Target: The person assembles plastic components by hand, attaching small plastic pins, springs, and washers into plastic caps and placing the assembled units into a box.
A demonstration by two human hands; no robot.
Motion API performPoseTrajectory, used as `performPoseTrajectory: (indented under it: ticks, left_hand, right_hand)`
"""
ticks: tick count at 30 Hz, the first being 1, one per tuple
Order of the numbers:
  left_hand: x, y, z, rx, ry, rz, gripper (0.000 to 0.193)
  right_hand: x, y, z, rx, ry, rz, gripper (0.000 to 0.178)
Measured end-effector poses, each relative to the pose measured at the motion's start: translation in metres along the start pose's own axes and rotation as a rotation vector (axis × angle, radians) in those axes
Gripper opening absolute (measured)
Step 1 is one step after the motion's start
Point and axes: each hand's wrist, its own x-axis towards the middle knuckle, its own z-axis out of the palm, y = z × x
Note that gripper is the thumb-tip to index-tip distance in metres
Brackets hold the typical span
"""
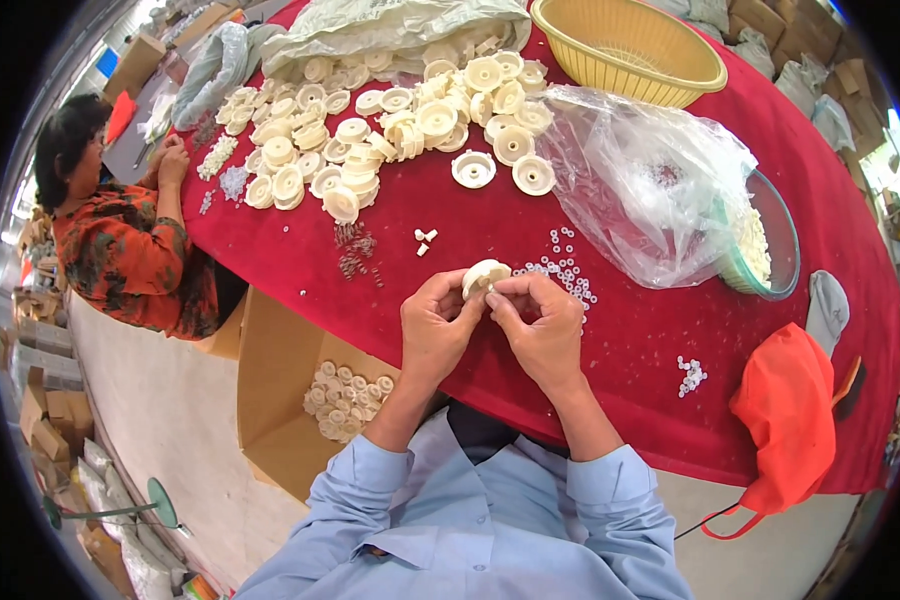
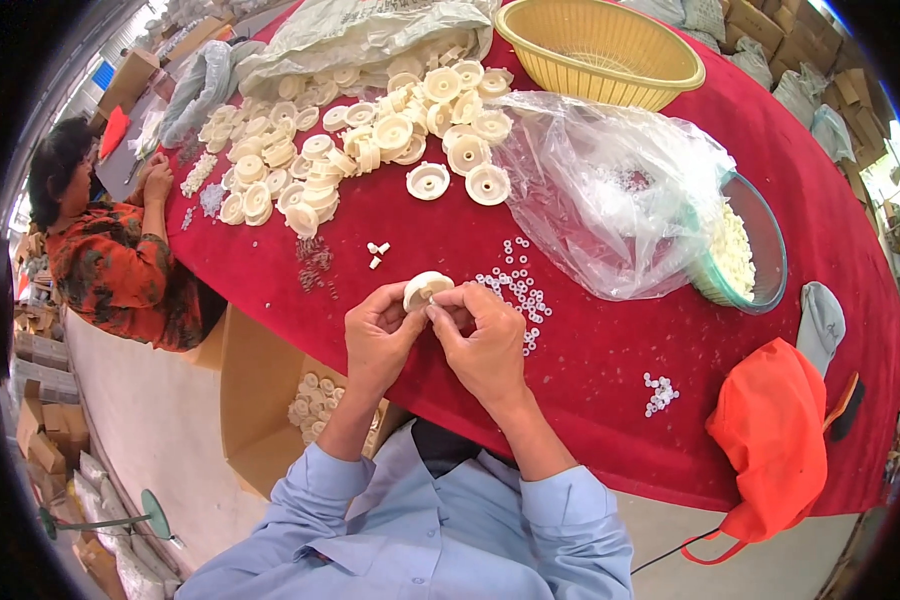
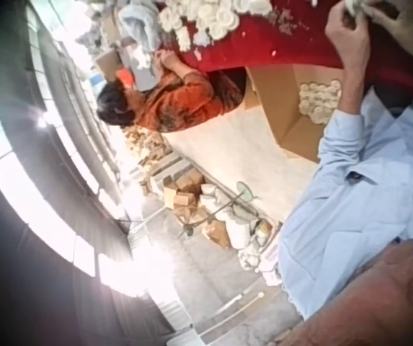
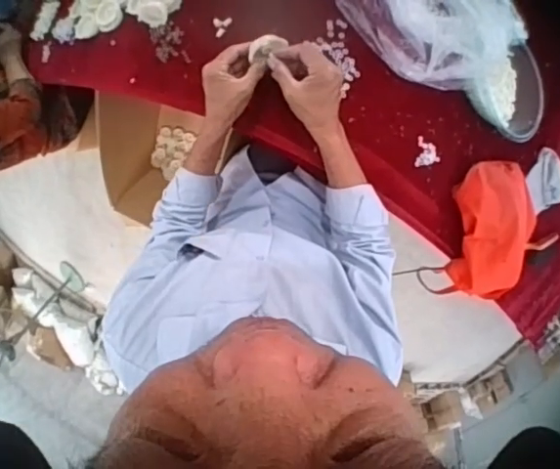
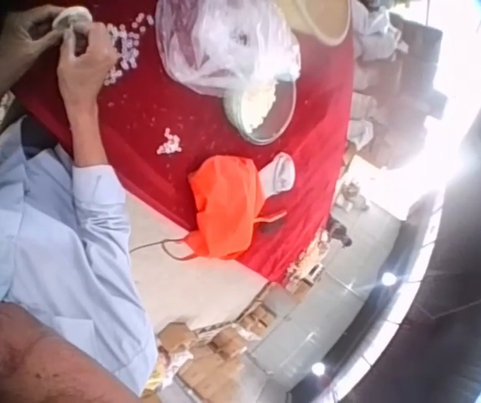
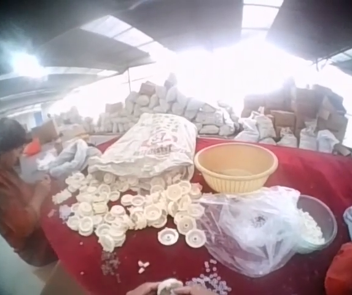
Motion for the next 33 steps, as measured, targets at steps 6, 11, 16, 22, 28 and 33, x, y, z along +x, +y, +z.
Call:
performPoseTrajectory:
  ticks: [6, 11, 16, 22, 28, 33]
  left_hand:
    - [0.005, -0.004, 0.004, 0.020, 0.013, 0.026, 0.023]
    - [0.001, -0.001, -0.009, 0.094, -0.012, 0.135, 0.018]
    - [-0.002, 0.004, 0.000, 0.209, -0.075, 0.224, 0.019]
    - [-0.008, 0.002, -0.004, 0.131, -0.134, 0.311, 0.024]
    - [-0.010, -0.001, -0.002, 0.109, -0.152, 0.291, 0.035]
    - [-0.007, 0.009, -0.001, 0.001, -0.139, 0.254, 0.038]
  right_hand:
    - [0.006, 0.005, -0.002, 0.008, -0.024, 0.017, 0.011]
    - [0.008, -0.002, 0.003, -0.002, -0.001, 0.048, 0.036]
    - [0.005, 0.016, -0.021, -0.162, -0.100, -0.054, 0.040]
    - [0.000, 0.020, -0.026, 0.055, -0.189, 0.077, 0.025]
    - [0.003, 0.028, -0.022, 0.066, -0.141, 0.067, 0.029]
    - [0.004, 0.016, -0.014, 0.098, -0.112, 0.108, 0.014]
